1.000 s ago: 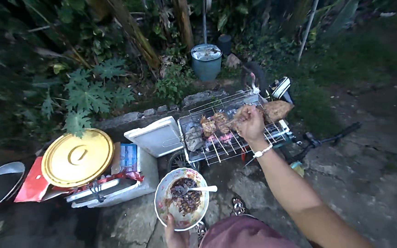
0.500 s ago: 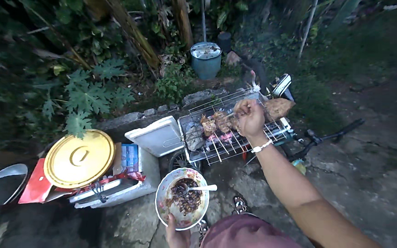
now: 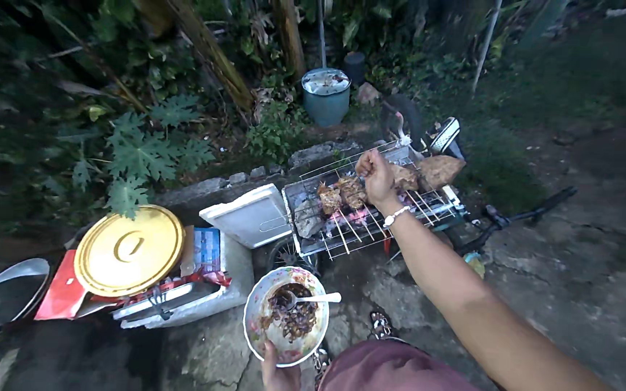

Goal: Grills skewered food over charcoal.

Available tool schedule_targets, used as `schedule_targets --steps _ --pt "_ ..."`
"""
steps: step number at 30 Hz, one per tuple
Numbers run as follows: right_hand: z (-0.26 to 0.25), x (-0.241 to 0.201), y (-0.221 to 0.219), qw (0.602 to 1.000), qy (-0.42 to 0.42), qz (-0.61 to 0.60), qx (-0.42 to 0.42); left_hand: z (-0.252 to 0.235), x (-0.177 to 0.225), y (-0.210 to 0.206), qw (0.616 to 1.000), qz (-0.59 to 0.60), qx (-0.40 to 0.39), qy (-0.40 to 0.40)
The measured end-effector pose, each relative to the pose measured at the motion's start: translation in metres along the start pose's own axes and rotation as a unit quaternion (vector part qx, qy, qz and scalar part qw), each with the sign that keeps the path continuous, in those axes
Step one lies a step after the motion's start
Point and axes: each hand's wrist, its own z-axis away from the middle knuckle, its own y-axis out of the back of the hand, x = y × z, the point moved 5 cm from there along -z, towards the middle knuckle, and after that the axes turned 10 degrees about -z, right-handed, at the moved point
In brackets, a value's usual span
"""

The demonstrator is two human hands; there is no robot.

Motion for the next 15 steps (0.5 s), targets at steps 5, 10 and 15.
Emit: schedule_targets --steps 5,10,15 --pt "-0.001 -0.009 0.002 1.000 0.008 -0.014 0.005 0.002 0.003 0.000 1.000 -0.003 0.004 -0.005" --pt "0.001 -0.016 0.005 0.999 0.030 -0.029 0.012 0.001 0.002 0.000 1.000 0.000 0.005 0.003" --pt "-0.002 -0.010 0.008 0.999 0.035 -0.034 0.006 -0.001 -0.001 0.001 1.000 0.001 0.004 0.011"
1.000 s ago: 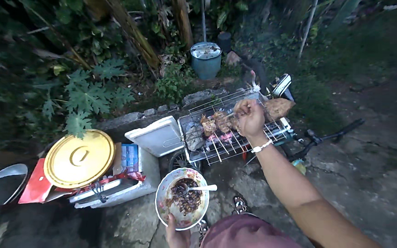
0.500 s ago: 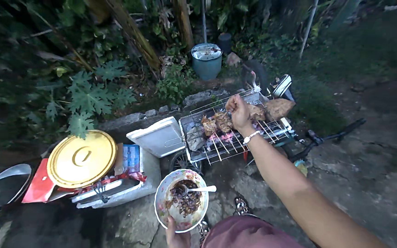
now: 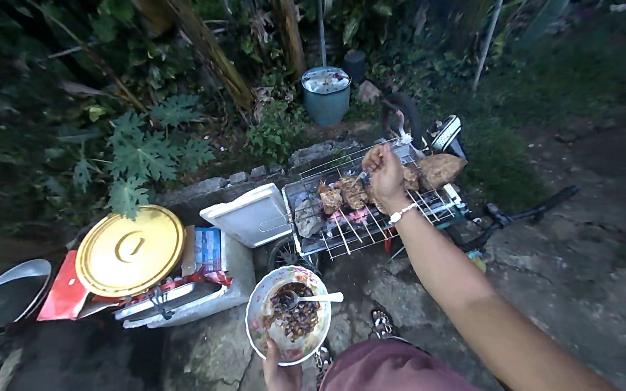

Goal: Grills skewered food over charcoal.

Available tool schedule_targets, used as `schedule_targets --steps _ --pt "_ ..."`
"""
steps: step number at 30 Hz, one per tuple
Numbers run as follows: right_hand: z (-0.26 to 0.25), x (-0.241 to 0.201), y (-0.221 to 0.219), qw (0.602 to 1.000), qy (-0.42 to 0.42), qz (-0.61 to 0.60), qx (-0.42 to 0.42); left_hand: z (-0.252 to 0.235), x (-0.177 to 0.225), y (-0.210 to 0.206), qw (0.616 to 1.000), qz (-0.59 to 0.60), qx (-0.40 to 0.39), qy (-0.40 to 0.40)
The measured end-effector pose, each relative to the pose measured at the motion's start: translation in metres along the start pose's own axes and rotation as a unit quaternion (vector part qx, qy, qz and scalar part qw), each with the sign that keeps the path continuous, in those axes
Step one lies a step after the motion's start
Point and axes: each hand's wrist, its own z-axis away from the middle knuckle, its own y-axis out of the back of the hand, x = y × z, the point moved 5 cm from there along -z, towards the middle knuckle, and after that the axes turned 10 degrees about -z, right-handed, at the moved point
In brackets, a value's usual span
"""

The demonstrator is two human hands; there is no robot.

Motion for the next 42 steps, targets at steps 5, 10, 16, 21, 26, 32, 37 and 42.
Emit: schedule_targets --steps 5,10,16,21,26,32,37,42 --pt "-0.011 0.000 -0.007 1.000 -0.019 0.007 -0.003 0.000 0.000 -0.001 1.000 -0.022 0.004 0.004" --pt "-0.027 -0.004 -0.015 0.998 -0.019 0.041 -0.040 0.000 0.000 -0.002 1.000 -0.023 0.009 -0.004" --pt "-0.042 -0.020 -0.021 0.999 0.020 0.028 -0.039 0.001 0.002 -0.006 1.000 -0.001 -0.002 -0.011" --pt "-0.025 0.014 -0.003 0.999 -0.023 0.036 -0.027 -0.001 0.000 -0.003 1.000 0.003 -0.002 -0.008" --pt "-0.026 0.015 0.005 0.999 -0.020 0.031 -0.022 -0.001 -0.002 -0.003 1.000 0.007 -0.008 -0.013" --pt "-0.040 -0.021 0.004 0.999 0.029 -0.021 -0.016 0.001 -0.001 -0.005 1.000 0.009 -0.010 -0.018" --pt "-0.018 -0.073 0.010 0.998 0.057 0.001 -0.013 0.004 -0.002 -0.005 1.000 0.008 -0.023 -0.015" --pt "0.035 -0.071 0.039 0.999 0.009 0.031 0.037 0.005 -0.005 -0.005 1.000 0.006 -0.017 -0.011"
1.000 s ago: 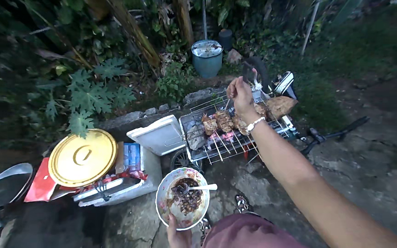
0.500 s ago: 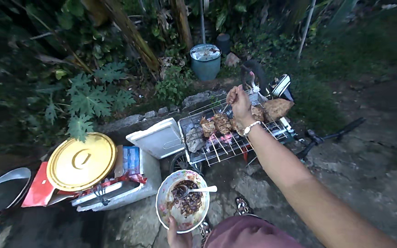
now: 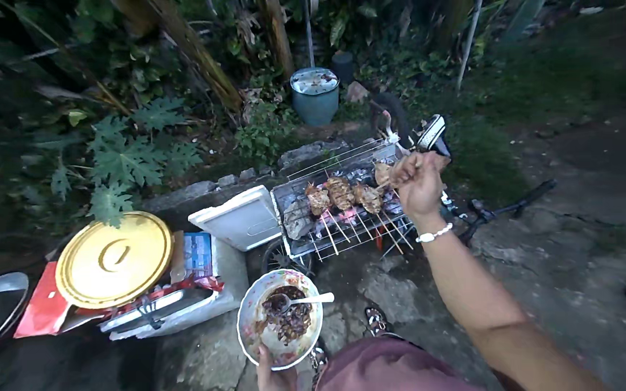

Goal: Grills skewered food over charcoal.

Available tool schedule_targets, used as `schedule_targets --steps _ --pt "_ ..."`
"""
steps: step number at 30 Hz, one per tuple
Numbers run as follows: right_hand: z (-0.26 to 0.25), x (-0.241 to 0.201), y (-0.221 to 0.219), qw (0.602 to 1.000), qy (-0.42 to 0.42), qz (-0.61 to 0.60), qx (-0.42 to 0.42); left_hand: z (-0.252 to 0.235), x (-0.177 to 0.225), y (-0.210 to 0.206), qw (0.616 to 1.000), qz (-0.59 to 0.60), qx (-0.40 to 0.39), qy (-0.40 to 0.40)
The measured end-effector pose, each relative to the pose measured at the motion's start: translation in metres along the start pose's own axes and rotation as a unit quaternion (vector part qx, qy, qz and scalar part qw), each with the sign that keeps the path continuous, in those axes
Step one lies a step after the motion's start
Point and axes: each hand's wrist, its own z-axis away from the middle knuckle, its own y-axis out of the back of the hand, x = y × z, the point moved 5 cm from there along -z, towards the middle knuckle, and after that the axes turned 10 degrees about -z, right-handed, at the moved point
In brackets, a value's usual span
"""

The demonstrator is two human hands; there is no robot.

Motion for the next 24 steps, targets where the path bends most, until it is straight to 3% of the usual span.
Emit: schedule_targets --steps 5,11,17,24 --pt "0.008 0.028 0.016 0.999 -0.023 0.027 0.035 0.000 -0.003 -0.006 1.000 -0.007 -0.006 0.007" --pt "-0.008 0.016 0.015 0.999 0.005 -0.036 0.037 -0.001 -0.006 -0.004 1.000 -0.015 -0.008 0.017" --pt "-0.001 0.022 0.015 1.000 -0.013 0.004 0.023 0.000 -0.004 -0.009 1.000 -0.013 -0.005 0.017" --pt "-0.017 0.019 0.017 0.999 -0.006 -0.043 0.033 -0.003 -0.005 -0.009 1.000 -0.017 -0.018 0.002"
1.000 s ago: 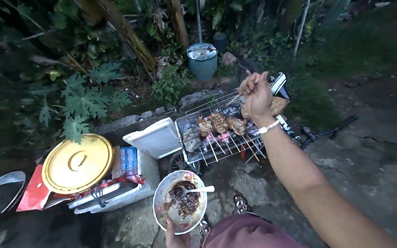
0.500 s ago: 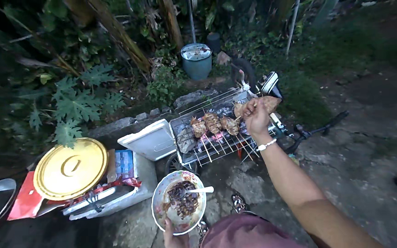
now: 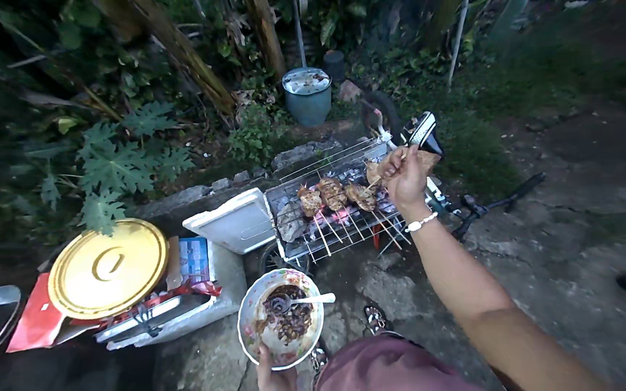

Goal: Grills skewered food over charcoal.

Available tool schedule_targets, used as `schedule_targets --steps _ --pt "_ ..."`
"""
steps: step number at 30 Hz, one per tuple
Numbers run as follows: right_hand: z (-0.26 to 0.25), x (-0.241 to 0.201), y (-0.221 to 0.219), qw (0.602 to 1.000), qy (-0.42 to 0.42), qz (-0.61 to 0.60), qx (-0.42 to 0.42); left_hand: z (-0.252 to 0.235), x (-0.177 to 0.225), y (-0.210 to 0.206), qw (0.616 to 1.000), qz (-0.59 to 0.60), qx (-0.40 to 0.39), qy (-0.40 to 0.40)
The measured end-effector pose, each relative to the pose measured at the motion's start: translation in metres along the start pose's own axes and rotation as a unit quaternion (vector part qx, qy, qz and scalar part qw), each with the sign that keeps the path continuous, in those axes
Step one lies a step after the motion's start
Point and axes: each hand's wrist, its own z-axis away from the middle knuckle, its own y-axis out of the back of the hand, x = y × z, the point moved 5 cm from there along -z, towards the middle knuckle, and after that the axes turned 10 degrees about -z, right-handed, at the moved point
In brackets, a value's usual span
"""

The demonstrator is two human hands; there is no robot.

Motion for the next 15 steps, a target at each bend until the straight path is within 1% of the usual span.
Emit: schedule_targets --steps 4,11,15 --pt "-0.007 0.001 -0.002 1.000 -0.005 0.006 -0.011 -0.001 0.001 -0.003 1.000 0.005 0.000 -0.002" --pt "-0.014 0.009 0.007 1.000 0.022 0.009 0.021 -0.001 0.001 -0.004 1.000 0.018 -0.005 0.007" --pt "-0.023 0.006 0.008 0.999 0.031 0.023 0.017 -0.002 0.002 -0.002 1.000 0.013 -0.001 0.001"
